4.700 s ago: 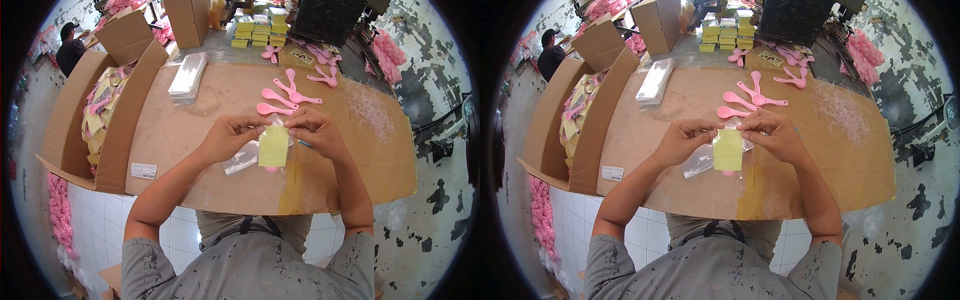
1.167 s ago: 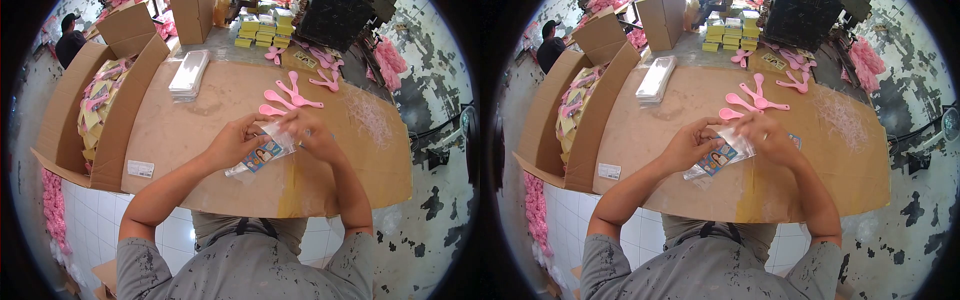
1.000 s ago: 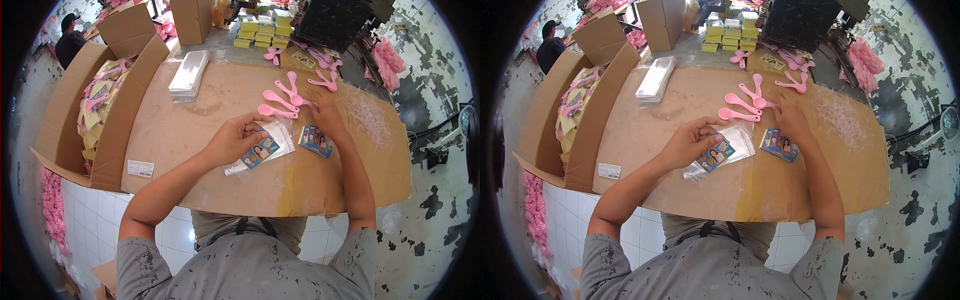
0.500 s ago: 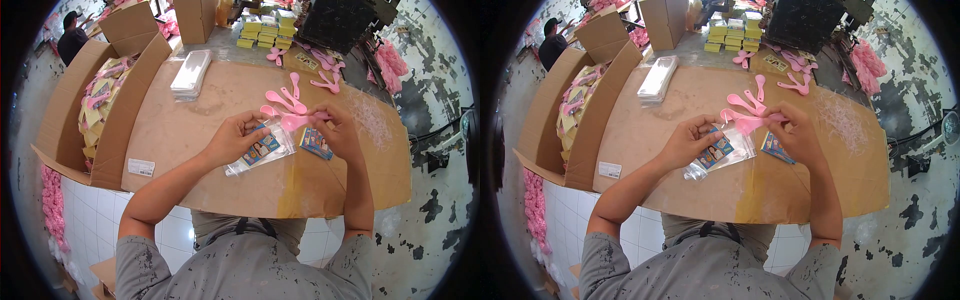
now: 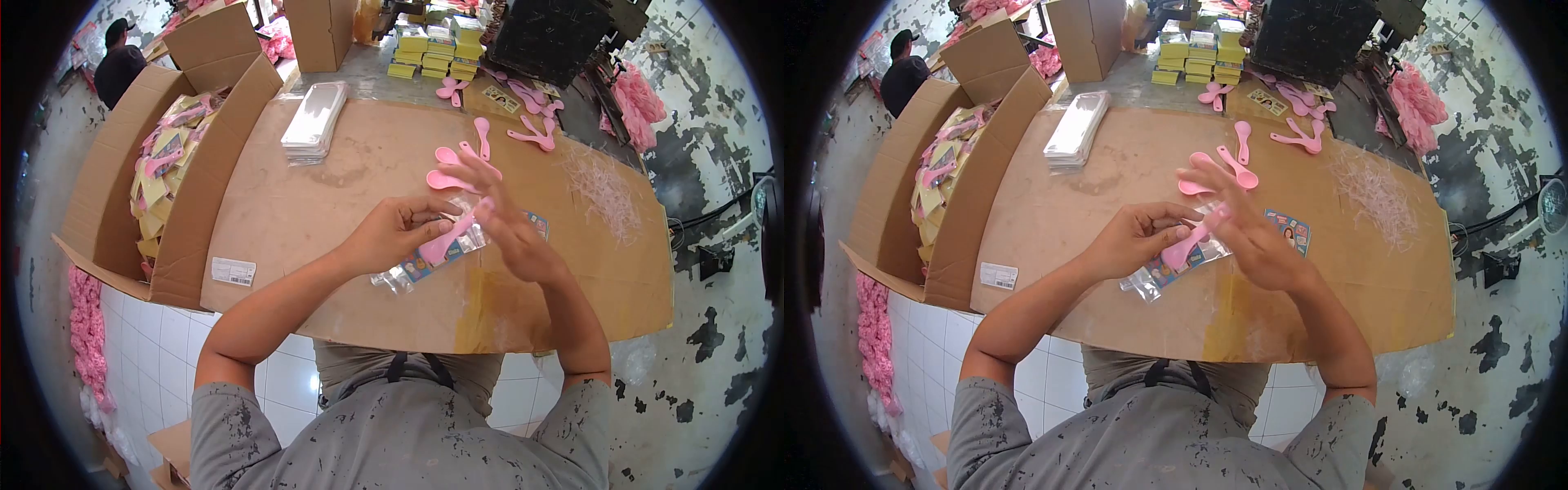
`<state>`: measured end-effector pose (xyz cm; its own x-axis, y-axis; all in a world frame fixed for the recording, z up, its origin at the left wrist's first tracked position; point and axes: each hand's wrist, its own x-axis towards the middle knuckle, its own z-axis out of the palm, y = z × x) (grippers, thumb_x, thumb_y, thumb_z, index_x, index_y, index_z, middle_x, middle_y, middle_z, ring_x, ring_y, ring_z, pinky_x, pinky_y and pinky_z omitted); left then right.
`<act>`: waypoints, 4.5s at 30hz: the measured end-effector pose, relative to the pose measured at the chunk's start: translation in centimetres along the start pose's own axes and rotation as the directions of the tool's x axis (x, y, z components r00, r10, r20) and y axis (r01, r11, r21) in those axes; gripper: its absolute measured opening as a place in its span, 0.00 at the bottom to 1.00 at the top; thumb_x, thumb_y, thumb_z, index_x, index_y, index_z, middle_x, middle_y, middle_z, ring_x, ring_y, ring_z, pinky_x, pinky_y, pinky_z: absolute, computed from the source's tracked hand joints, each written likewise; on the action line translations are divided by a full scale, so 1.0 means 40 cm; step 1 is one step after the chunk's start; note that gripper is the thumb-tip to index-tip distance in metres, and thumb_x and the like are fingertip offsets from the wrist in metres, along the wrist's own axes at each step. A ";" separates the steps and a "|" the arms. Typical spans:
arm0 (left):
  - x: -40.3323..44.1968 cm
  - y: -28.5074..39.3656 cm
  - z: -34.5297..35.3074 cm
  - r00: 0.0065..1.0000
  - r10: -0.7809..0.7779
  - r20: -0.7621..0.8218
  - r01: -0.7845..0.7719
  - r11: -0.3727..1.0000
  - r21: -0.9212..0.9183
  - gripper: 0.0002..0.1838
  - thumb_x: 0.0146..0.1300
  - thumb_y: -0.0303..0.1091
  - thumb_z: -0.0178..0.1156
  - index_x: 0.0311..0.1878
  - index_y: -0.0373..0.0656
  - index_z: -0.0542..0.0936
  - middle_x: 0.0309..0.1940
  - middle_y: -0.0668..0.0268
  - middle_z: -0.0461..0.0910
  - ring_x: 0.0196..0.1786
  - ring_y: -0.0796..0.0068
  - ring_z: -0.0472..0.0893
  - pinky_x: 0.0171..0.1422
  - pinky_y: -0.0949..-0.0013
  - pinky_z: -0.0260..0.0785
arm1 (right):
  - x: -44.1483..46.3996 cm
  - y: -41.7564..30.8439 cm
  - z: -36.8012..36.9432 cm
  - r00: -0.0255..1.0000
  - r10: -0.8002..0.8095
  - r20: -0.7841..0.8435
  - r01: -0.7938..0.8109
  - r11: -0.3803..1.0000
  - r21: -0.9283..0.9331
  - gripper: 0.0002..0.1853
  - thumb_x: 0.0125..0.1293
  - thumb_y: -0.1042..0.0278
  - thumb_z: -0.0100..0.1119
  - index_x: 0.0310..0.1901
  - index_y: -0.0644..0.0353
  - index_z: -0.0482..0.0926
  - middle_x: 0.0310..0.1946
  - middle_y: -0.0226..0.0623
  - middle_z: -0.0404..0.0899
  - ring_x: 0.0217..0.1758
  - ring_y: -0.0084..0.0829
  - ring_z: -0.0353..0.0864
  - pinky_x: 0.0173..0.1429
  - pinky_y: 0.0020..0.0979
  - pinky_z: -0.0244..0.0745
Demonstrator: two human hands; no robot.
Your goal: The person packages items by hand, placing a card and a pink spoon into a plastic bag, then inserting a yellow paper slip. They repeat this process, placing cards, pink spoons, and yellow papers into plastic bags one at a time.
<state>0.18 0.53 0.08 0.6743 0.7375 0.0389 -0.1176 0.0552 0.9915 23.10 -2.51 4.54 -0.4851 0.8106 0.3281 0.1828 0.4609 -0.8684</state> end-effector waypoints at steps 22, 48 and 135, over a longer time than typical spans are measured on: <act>-0.044 0.063 0.021 0.895 0.428 0.126 -0.446 0.864 0.233 0.29 0.70 0.23 0.63 0.74 0.41 0.73 0.63 0.61 0.83 0.67 0.72 0.81 0.70 0.64 0.75 | 0.031 -0.176 -0.037 0.989 0.061 -0.132 -0.095 0.957 -0.275 0.06 0.70 0.73 0.71 0.39 0.66 0.85 0.32 0.28 0.83 0.32 0.14 0.78 0.34 0.22 0.71; -0.045 0.048 0.030 0.962 0.271 -0.029 -0.220 0.835 0.505 0.26 0.72 0.26 0.67 0.71 0.36 0.75 0.42 0.62 0.92 0.40 0.79 0.89 0.40 0.71 0.80 | 0.047 -0.043 -0.070 0.918 -0.299 -0.259 0.016 0.683 -0.731 0.07 0.67 0.71 0.62 0.44 0.59 0.82 0.37 0.35 0.79 0.42 0.33 0.81 0.47 0.35 0.75; -0.018 0.164 -0.134 0.502 0.457 -0.734 -0.754 0.647 -0.113 0.17 0.81 0.35 0.57 0.64 0.34 0.78 0.54 0.58 0.86 0.57 0.69 0.86 0.58 0.63 0.80 | -0.118 0.101 -0.249 0.901 0.161 -0.402 -0.362 0.789 -0.497 0.17 0.69 0.65 0.71 0.57 0.62 0.86 0.46 0.37 0.86 0.50 0.30 0.85 0.56 0.33 0.78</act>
<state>-4.99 3.98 5.89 -0.2505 0.8895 0.3821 -0.6670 -0.4447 0.5978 34.66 -0.88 3.19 -0.0642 0.9500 0.3056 0.7447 0.2494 -0.6191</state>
